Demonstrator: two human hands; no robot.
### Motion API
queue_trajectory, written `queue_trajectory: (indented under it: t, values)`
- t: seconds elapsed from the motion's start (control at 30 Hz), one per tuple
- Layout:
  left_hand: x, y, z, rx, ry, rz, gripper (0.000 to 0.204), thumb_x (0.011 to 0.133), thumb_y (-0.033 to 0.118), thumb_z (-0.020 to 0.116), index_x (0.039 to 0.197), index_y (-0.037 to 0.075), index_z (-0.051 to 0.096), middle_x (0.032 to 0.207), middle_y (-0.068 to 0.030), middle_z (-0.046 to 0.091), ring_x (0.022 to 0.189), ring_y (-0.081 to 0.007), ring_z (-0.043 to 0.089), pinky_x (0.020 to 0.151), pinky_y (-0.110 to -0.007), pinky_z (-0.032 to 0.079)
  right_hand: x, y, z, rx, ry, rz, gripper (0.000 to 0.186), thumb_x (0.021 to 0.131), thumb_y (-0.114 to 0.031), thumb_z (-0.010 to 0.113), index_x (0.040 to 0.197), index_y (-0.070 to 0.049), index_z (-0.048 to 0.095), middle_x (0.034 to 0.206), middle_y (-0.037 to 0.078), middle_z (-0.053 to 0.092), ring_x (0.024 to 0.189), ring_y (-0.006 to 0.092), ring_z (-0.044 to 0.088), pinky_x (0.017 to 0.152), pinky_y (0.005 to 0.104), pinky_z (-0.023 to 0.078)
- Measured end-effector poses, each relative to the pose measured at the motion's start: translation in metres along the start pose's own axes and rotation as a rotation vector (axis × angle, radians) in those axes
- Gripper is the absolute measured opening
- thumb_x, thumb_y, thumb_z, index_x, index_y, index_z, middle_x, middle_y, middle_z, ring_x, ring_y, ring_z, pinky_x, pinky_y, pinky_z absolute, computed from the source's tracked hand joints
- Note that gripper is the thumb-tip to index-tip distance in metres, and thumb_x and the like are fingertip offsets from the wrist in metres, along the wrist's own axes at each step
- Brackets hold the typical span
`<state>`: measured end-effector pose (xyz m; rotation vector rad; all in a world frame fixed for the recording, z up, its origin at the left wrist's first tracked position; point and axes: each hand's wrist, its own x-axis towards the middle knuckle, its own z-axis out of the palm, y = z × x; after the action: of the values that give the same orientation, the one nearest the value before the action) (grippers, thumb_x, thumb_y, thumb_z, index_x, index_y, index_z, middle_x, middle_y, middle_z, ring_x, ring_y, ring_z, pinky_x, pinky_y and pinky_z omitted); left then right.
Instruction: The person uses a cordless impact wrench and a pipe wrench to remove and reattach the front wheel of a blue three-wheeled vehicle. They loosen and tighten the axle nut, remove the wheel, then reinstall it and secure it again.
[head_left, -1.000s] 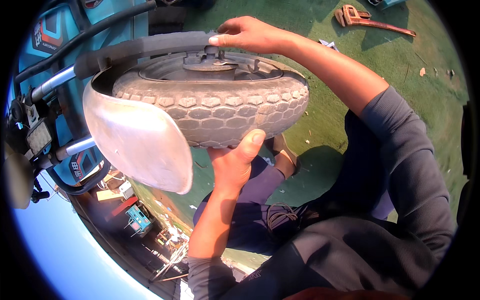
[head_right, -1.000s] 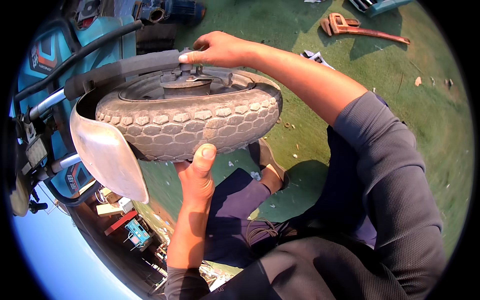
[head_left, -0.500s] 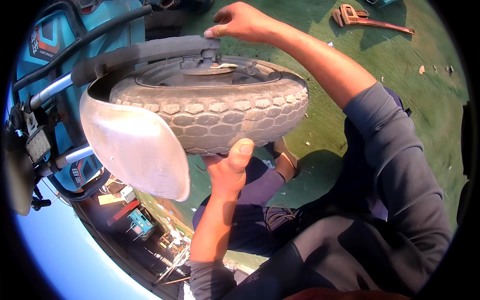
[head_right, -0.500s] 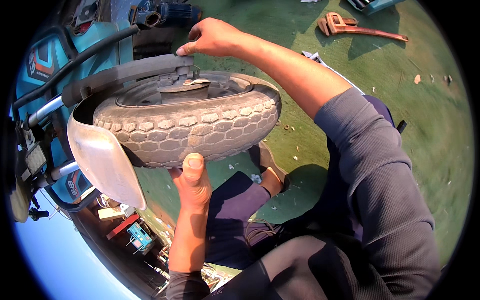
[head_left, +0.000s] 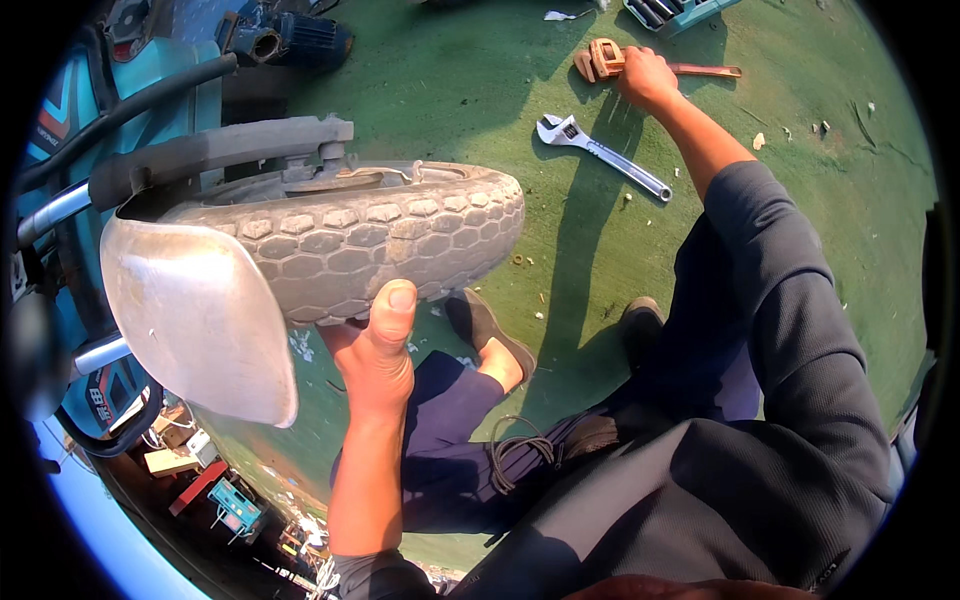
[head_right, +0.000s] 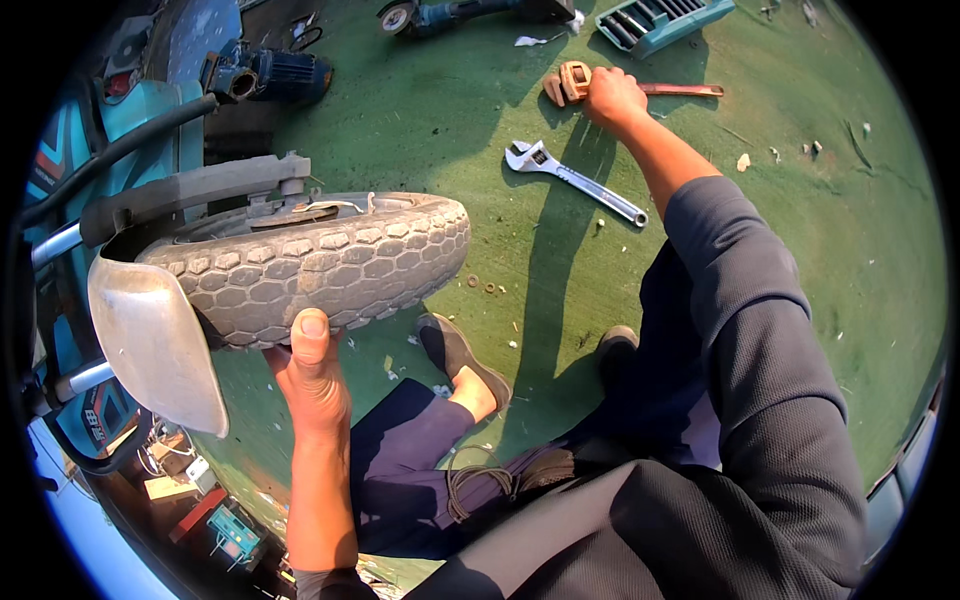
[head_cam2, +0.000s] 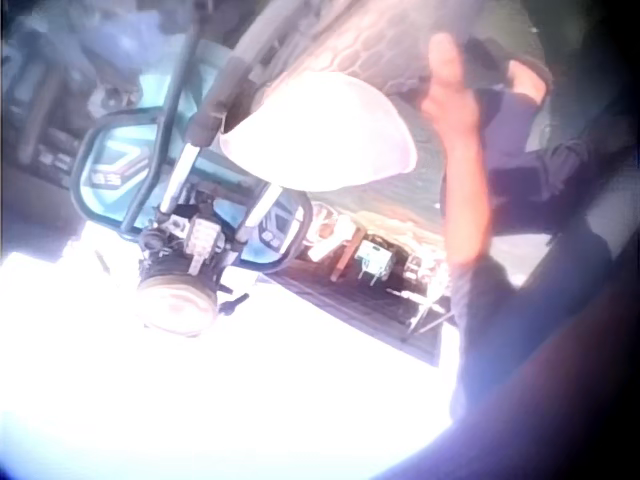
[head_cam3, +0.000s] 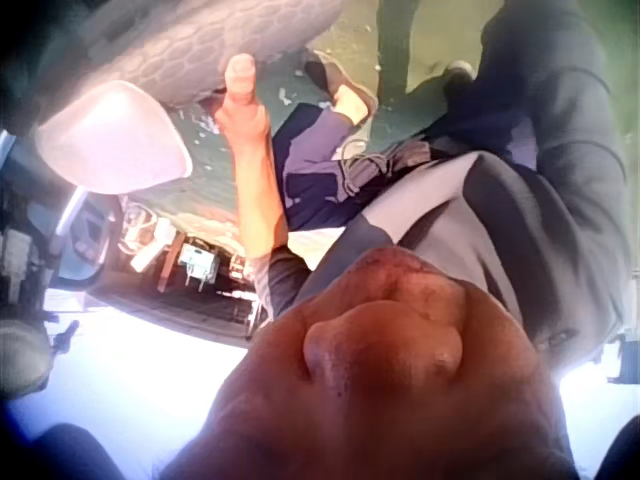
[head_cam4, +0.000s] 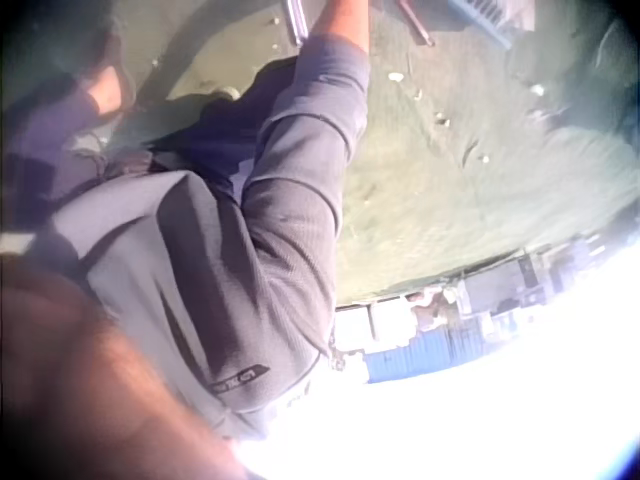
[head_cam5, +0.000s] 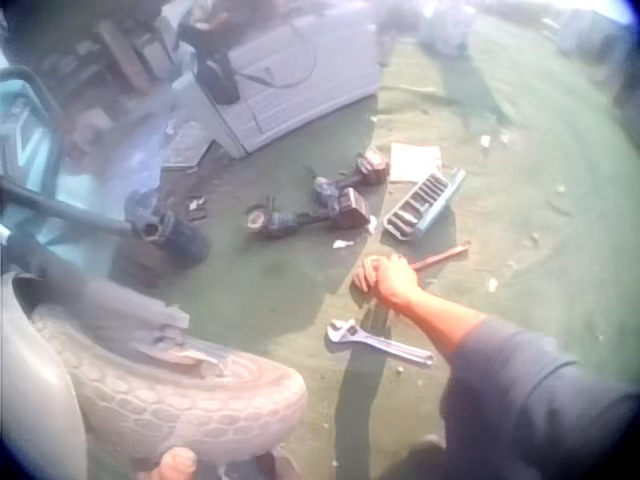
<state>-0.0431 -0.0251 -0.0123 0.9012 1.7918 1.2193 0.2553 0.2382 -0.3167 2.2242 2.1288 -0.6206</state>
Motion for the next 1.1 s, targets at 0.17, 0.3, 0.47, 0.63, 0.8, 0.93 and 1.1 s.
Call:
queue_trajectory:
  t: [0.17, 0.3, 0.47, 0.63, 0.8, 0.93, 1.1]
  values:
    - [-0.005, 0.001, 0.008, 0.023, -0.001, 0.043, 0.093, 0.076, 0.032, 0.082, 0.148, 0.0, 0.033, 0.137, -0.0142, 0.049, 0.122, -0.0263, 0.052, 0.108, -0.041, 0.041, 0.012, 0.013, 0.011, 0.002, -0.086, 0.061, 0.035, 0.087, -0.014, 0.058, 0.119, -0.004, 0.066, 0.135, 0.018, 0.057, 0.12, 0.0394, 0.06, 0.098, 0.0478, 0.053]
    - [-0.021, -0.015, -0.004, 0.037, -0.023, -0.01, 0.078, 0.075, 0.022, 0.084, 0.138, 0.0, 0.045, 0.129, -0.0121, 0.055, 0.116, -0.0239, 0.055, 0.102, -0.039, 0.045, 0.004, 0.006, 0.011, -0.08, -0.059, 0.004, 0.037, 0.087, -0.014, 0.06, 0.122, -0.005, 0.064, 0.136, 0.016, 0.055, 0.123, 0.0381, 0.056, 0.097, 0.0467, 0.053]
    - [-0.016, -0.005, 0.004, 0.015, -0.073, -0.062, 0.063, 0.077, 0.015, 0.085, 0.129, 0.0, 0.053, 0.121, -0.0102, 0.06, 0.107, -0.0221, 0.059, 0.097, -0.038, 0.047, 0.008, 0.002, -0.006, -0.12, -0.215, -0.107, 0.028, 0.086, -0.019, 0.062, 0.106, -0.001, 0.071, 0.115, 0.018, 0.07, 0.105, 0.0349, 0.068, 0.087, 0.0454, 0.057]
    - [0.007, 0.011, 0.021, -0.061, -0.149, -0.016, 0.059, 0.081, 0.015, 0.084, 0.128, -0.002, 0.052, 0.12, -0.0121, 0.061, 0.108, -0.0199, 0.061, 0.094, -0.035, 0.05, -0.063, -0.106, -0.049, 0.68, -0.134, -0.435, 0.062, 0.1, -0.052, 0.054, 0.115, 0.007, 0.066, 0.104, 0.02, 0.072, 0.102, 0.0283, 0.068, 0.09, 0.0368, 0.051]
    - [0.002, 0.003, 0.026, 0.148, -0.273, -0.005, 0.085, 0.085, 0.031, 0.081, 0.147, -0.002, 0.032, 0.135, -0.0209, 0.053, 0.119, -0.0277, 0.059, 0.095, -0.038, 0.051, -0.163, -0.14, -0.083, 1.32, -0.214, -0.679, 0.066, 0.097, -0.051, 0.061, 0.135, 0.002, 0.055, 0.123, 0.012, 0.064, 0.114, 0.0185, 0.059, 0.1, 0.0335, 0.046]
    - [-0.003, -0.007, 0.003, 0.568, -0.249, -0.083, 0.029, 0.09, 0.023, 0.074, 0.102, -0.003, 0.067, 0.077, -0.0043, 0.068, 0.071, -0.0104, 0.063, 0.066, -0.027, 0.05, -0.152, -0.144, -0.083, 1.303, -0.153, -0.665, 0.077, 0.093, -0.055, 0.066, 0.142, 0.002, 0.048, 0.129, 0.012, 0.061, 0.115, 0.0192, 0.058, 0.1, 0.0346, 0.046]
    - [0.018, -0.055, -0.056, 0.211, 0.385, -0.196, 0.039, 0.093, 0.03, 0.065, 0.117, 0.002, 0.052, 0.103, -0.0052, 0.057, 0.088, -0.0125, 0.057, 0.073, -0.032, 0.051, -0.147, -0.15, -0.076, 1.374, -0.107, -0.671, 0.074, 0.094, -0.056, 0.063, 0.138, 0.002, 0.05, 0.124, 0.011, 0.062, 0.11, 0.0175, 0.059, 0.095, 0.0325, 0.047]
